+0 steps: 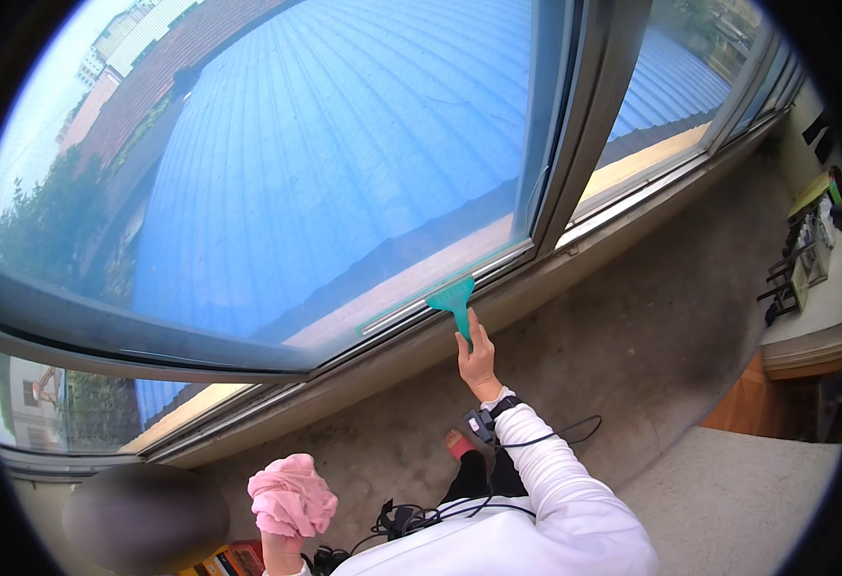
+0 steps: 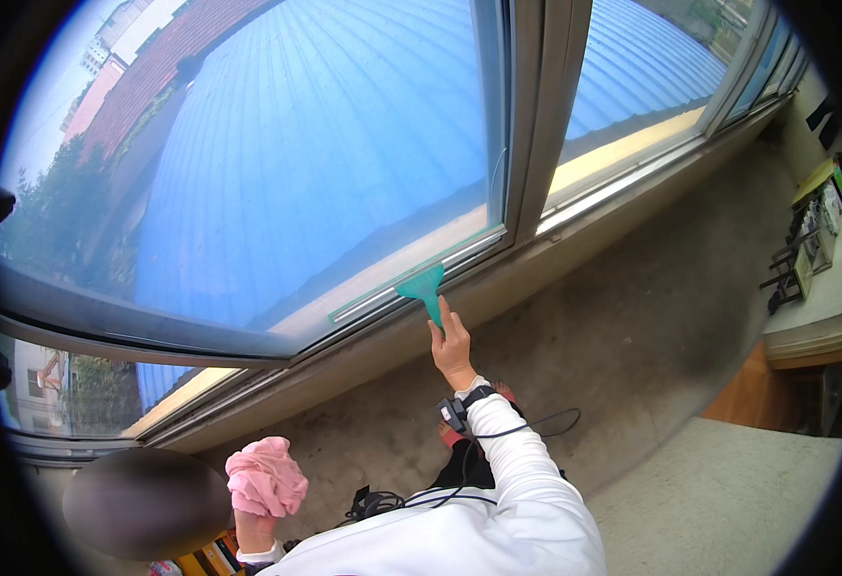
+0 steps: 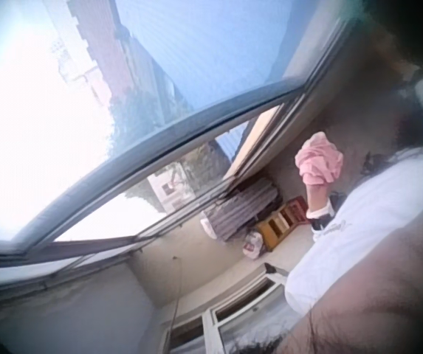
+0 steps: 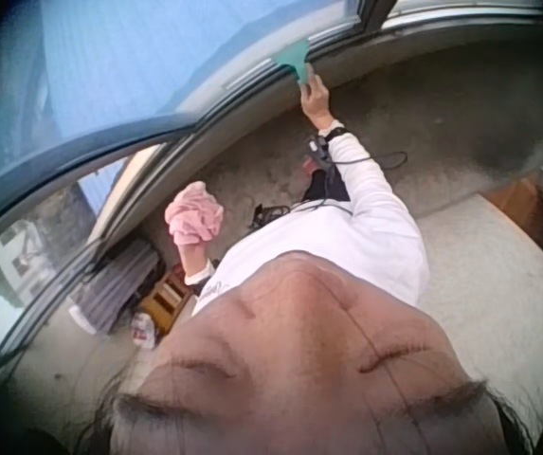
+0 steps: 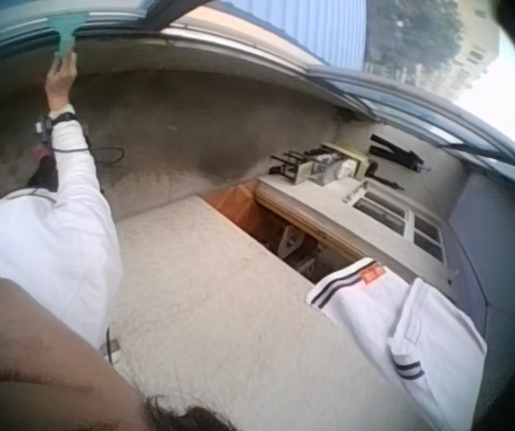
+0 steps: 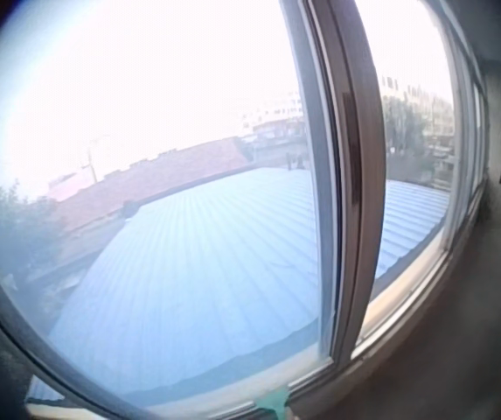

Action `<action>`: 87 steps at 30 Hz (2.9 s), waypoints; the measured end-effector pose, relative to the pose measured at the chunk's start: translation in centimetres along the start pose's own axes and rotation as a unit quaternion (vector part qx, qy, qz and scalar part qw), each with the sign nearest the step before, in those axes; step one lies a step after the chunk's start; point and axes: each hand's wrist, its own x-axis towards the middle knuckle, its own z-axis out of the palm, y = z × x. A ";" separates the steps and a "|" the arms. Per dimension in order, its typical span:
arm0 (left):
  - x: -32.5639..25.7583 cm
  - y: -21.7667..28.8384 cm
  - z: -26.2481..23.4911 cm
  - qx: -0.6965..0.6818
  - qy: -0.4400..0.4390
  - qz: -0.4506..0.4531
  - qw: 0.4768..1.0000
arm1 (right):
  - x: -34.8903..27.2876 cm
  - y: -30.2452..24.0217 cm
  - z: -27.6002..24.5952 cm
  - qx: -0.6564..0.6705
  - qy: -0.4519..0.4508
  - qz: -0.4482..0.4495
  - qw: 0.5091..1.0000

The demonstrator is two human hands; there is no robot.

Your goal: The person cleans a large window on a balcony using a squeegee and a pink cloth. They wipe the glass, use the squeegee to remove water, and repeatedly wring out the cloth in a basin of water before continuing to clean different sections of the window.

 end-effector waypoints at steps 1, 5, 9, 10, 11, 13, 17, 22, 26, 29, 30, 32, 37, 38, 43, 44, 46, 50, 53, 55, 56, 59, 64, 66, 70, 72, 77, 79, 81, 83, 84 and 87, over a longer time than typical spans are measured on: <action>-0.1 -0.1 -0.1 0.009 -0.009 0.014 1.000 | 0.0 0.3 0.1 0.002 0.005 -0.007 1.000; -0.6 -0.2 -0.6 0.000 0.033 -0.003 0.999 | -0.2 0.9 0.5 0.002 0.003 0.001 1.000; -0.5 -0.3 -1.2 0.000 0.014 -0.013 1.000 | -0.2 1.3 0.8 -0.001 0.007 -0.008 1.000; -0.5 -0.3 -1.3 0.001 0.011 -0.017 1.000 | -0.1 1.4 0.8 -0.003 0.006 -0.008 1.000; -0.5 -0.4 -1.2 -0.002 0.016 -0.011 1.000 | -0.1 1.6 0.9 -0.005 0.004 -0.007 1.000; -0.5 -0.4 -0.9 -0.007 0.032 -0.007 0.999 | -0.1 1.8 1.1 -0.005 0.009 -0.012 1.000; -1.1 0.0 -0.1 -0.001 0.009 0.004 1.000 | -0.4 2.2 1.3 -0.008 0.011 -0.009 1.000; -1.2 0.0 -0.8 -0.069 -0.048 -0.043 0.996 | -1.8 2.4 0.2 -0.044 -0.016 0.026 0.999; -0.2 -1.1 -3.1 0.000 -0.033 -0.023 0.999 | -2.9 2.4 -0.3 -0.069 -0.041 0.058 0.995; 0.3 -1.7 -4.4 -0.073 -0.052 -0.058 0.994 | -3.4 2.1 -0.7 -0.094 -0.060 0.066 0.992; 0.5 -1.8 -4.6 -0.083 -0.056 -0.071 0.992 | -3.4 2.1 -0.9 -0.106 -0.062 0.062 0.991; 0.4 -1.7 -4.7 -0.061 -0.061 -0.065 0.994 | -3.4 1.9 -1.1 -0.115 -0.075 0.068 0.988; -0.3 -1.3 -2.9 -0.011 -0.073 -0.004 0.997 | -3.1 1.2 -1.5 -0.146 -0.077 0.074 0.984; -0.4 -1.2 -2.5 -0.013 -0.064 0.002 0.998 | -3.1 0.9 -1.7 -0.153 -0.087 0.079 0.981; -1.0 -1.5 -1.7 -0.026 0.012 -0.001 1.000 | -2.1 -1.7 -4.1 -0.172 -0.132 0.081 0.973; -1.0 -1.7 -1.7 -0.035 -0.040 0.012 0.999 | -1.9 -2.5 -5.2 -0.164 -0.135 0.079 0.974; -0.9 -2.2 -1.9 -0.033 -0.047 0.022 0.998 | -0.7 -4.0 -6.9 -0.138 -0.126 0.065 0.980; 0.2 -4.0 -2.2 -0.052 -0.036 0.044 0.997 | 1.4 -7.0 -11.5 -0.057 -0.099 0.068 0.991; 1.5 -5.3 -1.9 -0.019 -0.030 0.029 0.999 | 3.0 -8.3 -15.6 0.027 -0.117 0.218 0.968; 3.4 -5.8 -1.3 0.030 -0.068 0.007 0.997 | 4.0 -8.6 -18.0 0.207 -0.079 0.384 0.896; 4.5 -6.0 -1.0 0.138 -0.127 0.050 0.981 | 4.4 -8.5 -19.4 0.234 -0.067 0.430 0.869; 8.4 -6.7 0.1 0.741 -0.163 0.198 0.620 | 5.1 -7.7 -21.8 0.322 0.010 0.531 0.784; 9.8 -7.5 1.5 0.540 0.296 0.269 -0.741 | 4.6 -5.9 -23.5 0.466 0.008 0.592 0.657; 8.8 -6.5 2.4 0.404 0.335 0.150 -0.838 | 4.6 -5.5 -23.7 0.502 -0.016 0.589 0.633; 5.3 -4.2 4.2 0.214 0.253 -0.012 -0.943 | 5.4 -6.2 -23.7 0.568 -0.063 0.634 0.521; 4.7 -3.8 4.9 0.242 0.234 0.029 -0.941 | 5.9 -7.5 -23.6 0.591 -0.102 0.629 0.495; 7.3 -5.9 4.3 0.610 0.288 0.338 -0.656 | 6.8 -11.6 -22.5 0.597 -0.177 0.639 0.451; 8.3 -6.6 3.5 0.548 0.291 0.266 -0.738 | 7.0 -13.1 -21.7 0.587 -0.211 0.641 0.447; 8.8 -6.4 3.1 0.436 0.302 0.127 -0.838 | 6.8 -14.8 -20.7 0.560 -0.216 0.641 0.479; 8.7 -5.0 3.6 0.145 0.255 -0.090 -0.952 | 6.9 -16.6 -19.7 0.517 -0.312 0.593 0.533; 8.5 -3.9 4.2 0.049 0.231 -0.170 -0.957 | 6.9 -17.6 -19.0 0.503 -0.340 0.575 0.548; 6.5 -0.7 6.9 0.106 0.247 -0.215 -0.939 | 7.1 -20.4 -17.4 0.439 -0.407 0.553 0.579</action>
